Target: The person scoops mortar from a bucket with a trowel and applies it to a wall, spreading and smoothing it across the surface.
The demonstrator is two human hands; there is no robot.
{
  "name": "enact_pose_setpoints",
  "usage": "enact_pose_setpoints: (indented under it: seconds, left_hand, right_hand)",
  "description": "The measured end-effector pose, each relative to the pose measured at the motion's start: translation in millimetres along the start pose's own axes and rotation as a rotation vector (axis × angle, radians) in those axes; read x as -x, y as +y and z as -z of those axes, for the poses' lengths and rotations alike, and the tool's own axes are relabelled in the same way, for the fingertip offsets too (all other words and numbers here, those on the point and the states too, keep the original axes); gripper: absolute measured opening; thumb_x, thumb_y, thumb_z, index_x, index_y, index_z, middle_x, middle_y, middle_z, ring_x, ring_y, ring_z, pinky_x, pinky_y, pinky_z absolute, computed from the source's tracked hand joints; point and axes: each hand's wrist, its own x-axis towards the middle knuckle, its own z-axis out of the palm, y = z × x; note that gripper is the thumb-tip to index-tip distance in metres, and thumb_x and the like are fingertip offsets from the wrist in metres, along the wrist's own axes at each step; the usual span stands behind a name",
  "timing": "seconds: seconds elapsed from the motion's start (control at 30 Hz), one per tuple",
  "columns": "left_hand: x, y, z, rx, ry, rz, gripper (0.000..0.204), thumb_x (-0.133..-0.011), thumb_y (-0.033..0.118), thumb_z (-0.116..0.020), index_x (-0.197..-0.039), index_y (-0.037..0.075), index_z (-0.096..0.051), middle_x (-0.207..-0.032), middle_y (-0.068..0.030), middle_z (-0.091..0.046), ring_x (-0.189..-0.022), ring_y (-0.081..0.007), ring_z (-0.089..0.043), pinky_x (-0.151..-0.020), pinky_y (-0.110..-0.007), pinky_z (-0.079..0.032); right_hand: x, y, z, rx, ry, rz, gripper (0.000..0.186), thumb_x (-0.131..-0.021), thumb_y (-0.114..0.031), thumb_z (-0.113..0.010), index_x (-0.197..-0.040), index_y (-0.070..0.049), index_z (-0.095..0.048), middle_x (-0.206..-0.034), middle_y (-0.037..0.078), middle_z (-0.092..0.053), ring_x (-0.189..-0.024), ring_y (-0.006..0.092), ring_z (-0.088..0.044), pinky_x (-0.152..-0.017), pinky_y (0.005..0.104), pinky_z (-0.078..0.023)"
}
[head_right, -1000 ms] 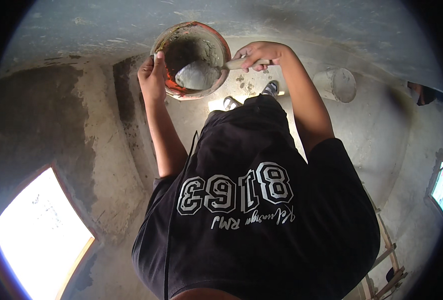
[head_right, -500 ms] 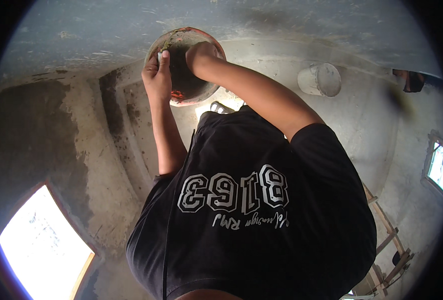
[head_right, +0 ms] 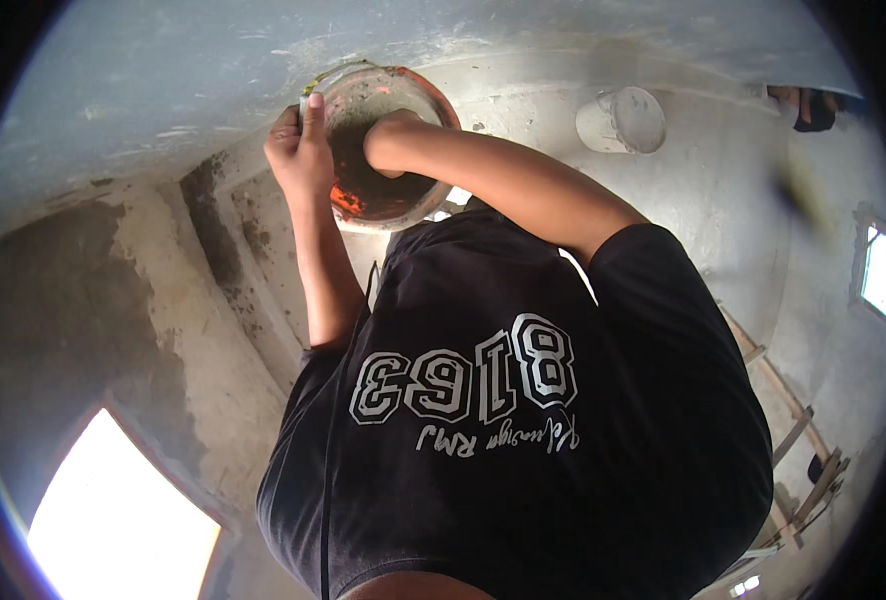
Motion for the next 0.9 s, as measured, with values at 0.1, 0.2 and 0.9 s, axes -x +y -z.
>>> enact_pose_setpoints:
  seconds: [0.1,0.2,0.9]
  left_hand:
    - [-6,-4,-5,-0.025,-0.028,0.029,0.037,-0.095,0.025,-0.066,-0.067,0.004,-0.055,-0.060,0.0078,-0.044,-0.056,-0.0032,-0.033,-0.049,-0.023,-0.026]
    - [-8,3,-4,0.058,-0.004,0.055,0.035,-0.095,0.024,-0.067,-0.069,0.003,-0.058,-0.063,0.0073,-0.048,-0.058,-0.0027,-0.036,-0.050,-0.022,-0.028]
    - [-12,32,67,-0.005,0.101,0.221,0.034,-0.098,0.032,-0.060,-0.078,0.004,-0.062,-0.063,0.0071,-0.043,-0.055,-0.0011,-0.036,-0.051,-0.021,-0.026]
  right_hand:
    - [-14,15,-2,0.010,-0.030,0.075,0.027,-0.077,-0.012,-0.063,-0.101,-0.012,-0.076,-0.100,0.011,-0.073,-0.090,0.0295,-0.069,-0.077,0.0445,-0.054]
    - [-30,21,-4,-0.016,-0.131,0.162,0.022,-0.075,-0.010,-0.062,-0.092,-0.004,-0.075,-0.090,0.015,-0.072,-0.082,0.0293,-0.068,-0.073,0.0443,-0.053]
    - [78,140,-90,-1.393,0.146,0.651,0.050,-0.086,-0.013,-0.068,-0.132,0.001,-0.057,-0.076,0.005,-0.066,-0.046,0.0056,-0.048,-0.040,0.0225,-0.037]
